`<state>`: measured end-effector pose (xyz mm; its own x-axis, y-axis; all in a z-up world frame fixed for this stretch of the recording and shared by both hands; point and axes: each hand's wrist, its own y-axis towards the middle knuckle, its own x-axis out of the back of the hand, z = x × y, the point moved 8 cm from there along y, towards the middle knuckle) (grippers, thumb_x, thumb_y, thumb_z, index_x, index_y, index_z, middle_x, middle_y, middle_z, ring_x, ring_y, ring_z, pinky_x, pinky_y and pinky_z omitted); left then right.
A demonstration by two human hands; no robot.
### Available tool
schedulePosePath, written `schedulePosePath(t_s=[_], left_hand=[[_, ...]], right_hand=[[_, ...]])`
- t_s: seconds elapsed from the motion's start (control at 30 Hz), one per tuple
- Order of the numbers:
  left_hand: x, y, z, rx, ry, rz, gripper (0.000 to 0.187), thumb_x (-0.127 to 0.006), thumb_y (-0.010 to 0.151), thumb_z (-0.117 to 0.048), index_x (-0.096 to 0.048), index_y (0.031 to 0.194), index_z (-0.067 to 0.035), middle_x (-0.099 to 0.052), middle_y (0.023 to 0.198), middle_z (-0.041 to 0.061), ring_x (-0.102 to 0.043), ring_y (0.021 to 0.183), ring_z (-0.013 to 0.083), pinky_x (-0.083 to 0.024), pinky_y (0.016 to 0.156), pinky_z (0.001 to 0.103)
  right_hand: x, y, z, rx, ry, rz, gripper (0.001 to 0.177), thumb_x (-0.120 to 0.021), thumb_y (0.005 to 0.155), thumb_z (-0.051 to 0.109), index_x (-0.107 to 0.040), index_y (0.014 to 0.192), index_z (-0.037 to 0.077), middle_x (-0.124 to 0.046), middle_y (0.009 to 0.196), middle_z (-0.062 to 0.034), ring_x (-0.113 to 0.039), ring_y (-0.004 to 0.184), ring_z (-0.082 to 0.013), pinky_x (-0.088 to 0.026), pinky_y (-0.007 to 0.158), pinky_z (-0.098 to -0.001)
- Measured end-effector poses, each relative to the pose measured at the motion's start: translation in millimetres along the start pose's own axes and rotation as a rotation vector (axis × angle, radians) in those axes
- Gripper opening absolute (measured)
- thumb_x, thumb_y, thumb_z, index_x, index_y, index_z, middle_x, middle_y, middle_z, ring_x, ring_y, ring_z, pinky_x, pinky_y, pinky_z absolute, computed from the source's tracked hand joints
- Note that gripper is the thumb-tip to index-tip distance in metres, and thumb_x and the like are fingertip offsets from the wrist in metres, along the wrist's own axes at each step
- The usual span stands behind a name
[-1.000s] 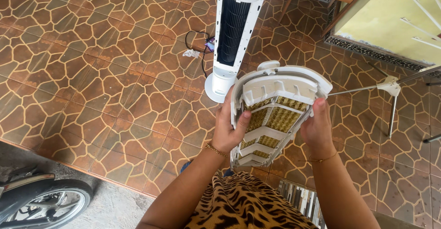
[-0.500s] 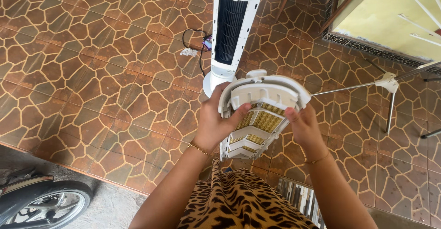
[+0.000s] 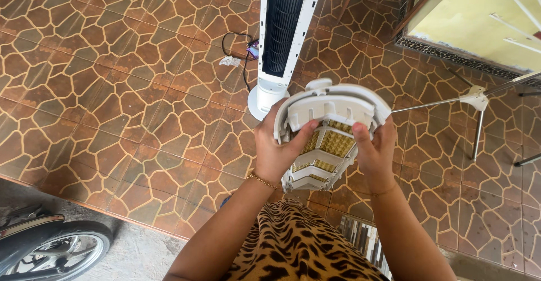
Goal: The person assembles a tower air cooler by inserting a black cylindrical filter into the unit's front slot and securing it with a screwdriver. They then handle a white plastic filter housing containing honeycomb cooling pads, inspecting it before the clip ends.
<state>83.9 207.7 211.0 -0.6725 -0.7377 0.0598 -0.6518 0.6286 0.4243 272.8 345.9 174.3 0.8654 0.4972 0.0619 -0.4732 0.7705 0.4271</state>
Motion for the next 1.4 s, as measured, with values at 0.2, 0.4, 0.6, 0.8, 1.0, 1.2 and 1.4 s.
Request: schedulePosePath(t_s=[0.2, 0.4, 0.6, 0.8, 1.0, 1.2, 1.4], left_hand=[[-4.7, -2.7, 6.6, 0.031, -0.156, 0.118, 0.054, -0.085, 0.088, -0.023, -0.063, 0.129, 0.002, -0.078, 0.11, 0.012, -0.075, 0.1, 0.0162, -0.062, 0.088, 0.029], [-6.9, 6.0, -6.2, -0.017, -0.145, 0.192, 0.059, -0.083, 0.09, -0.027, -0.059, 0.135, 0.002, -0.076, 0.116, 0.012, -0.074, 0.107, 0.016, -0.061, 0.094, 0.03], [-6.8, -4.0, -3.5, 0.051, -0.224, 0.163, 0.056, -0.076, 0.097, -0.03, -0.056, 0.139, 0.001, -0.073, 0.119, 0.013, -0.07, 0.112, 0.0175, -0.057, 0.1, 0.032], [-4.1, -8.0, -3.2, 0.075, -0.206, 0.136, 0.046, -0.069, 0.102, -0.028, -0.06, 0.137, 0.002, -0.075, 0.116, 0.013, -0.071, 0.107, 0.0166, -0.057, 0.096, 0.03], [-2.5, -20.7, -29.2, 0.014, -0.247, 0.188, 0.041, -0.067, 0.102, -0.02, -0.058, 0.137, 0.001, -0.072, 0.12, 0.013, -0.071, 0.108, 0.0163, -0.057, 0.094, 0.029], [-4.4, -18.4, -33.5, 0.032, -0.297, 0.221, 0.044, -0.066, 0.104, -0.02, -0.054, 0.141, 0.0, -0.069, 0.126, 0.013, -0.068, 0.115, 0.0175, -0.056, 0.101, 0.03], [-8.8, -18.3, -22.0, 0.109, -0.322, 0.227, 0.054, -0.063, 0.105, -0.034, -0.049, 0.143, 0.001, -0.066, 0.129, 0.014, -0.064, 0.123, 0.0211, -0.052, 0.107, 0.035]], right_hand=[[10.9, -9.6, -10.6, -0.221, 0.422, 0.324, 0.07, -0.065, 0.103, 0.029, -0.032, 0.157, -0.002, -0.049, 0.154, -0.0097, -0.046, 0.144, -0.0207, -0.037, 0.12, -0.0379], [16.3, -8.4, -16.1, -0.204, 0.393, 0.271, 0.072, -0.064, 0.106, 0.034, -0.033, 0.159, -0.002, -0.049, 0.154, -0.0106, -0.046, 0.143, -0.0218, -0.036, 0.12, -0.039], [14.9, -10.1, -17.2, -0.23, 0.368, 0.214, 0.068, -0.062, 0.107, 0.031, -0.033, 0.16, -0.001, -0.05, 0.154, -0.0103, -0.046, 0.143, -0.0201, -0.035, 0.12, -0.0367], [15.5, -12.8, -14.3, -0.209, 0.424, 0.234, 0.071, -0.065, 0.105, 0.028, -0.032, 0.16, -0.002, -0.048, 0.154, -0.0106, -0.046, 0.144, -0.0221, -0.035, 0.122, -0.0391], [28.4, -27.7, -6.3, -0.211, 0.461, 0.25, 0.079, -0.072, 0.099, 0.027, -0.033, 0.16, -0.003, -0.049, 0.155, -0.0124, -0.044, 0.147, -0.0238, -0.034, 0.123, -0.0402], [30.2, -22.6, -3.0, -0.189, 0.437, 0.23, 0.08, -0.074, 0.099, 0.03, -0.034, 0.16, -0.003, -0.049, 0.155, -0.0125, -0.045, 0.147, -0.0241, -0.033, 0.124, -0.0414], [18.1, -6.2, 4.8, -0.098, 0.36, 0.132, 0.075, -0.071, 0.102, 0.037, -0.033, 0.156, 0.001, -0.049, 0.152, -0.0093, -0.047, 0.144, -0.022, -0.04, 0.121, -0.0398]])
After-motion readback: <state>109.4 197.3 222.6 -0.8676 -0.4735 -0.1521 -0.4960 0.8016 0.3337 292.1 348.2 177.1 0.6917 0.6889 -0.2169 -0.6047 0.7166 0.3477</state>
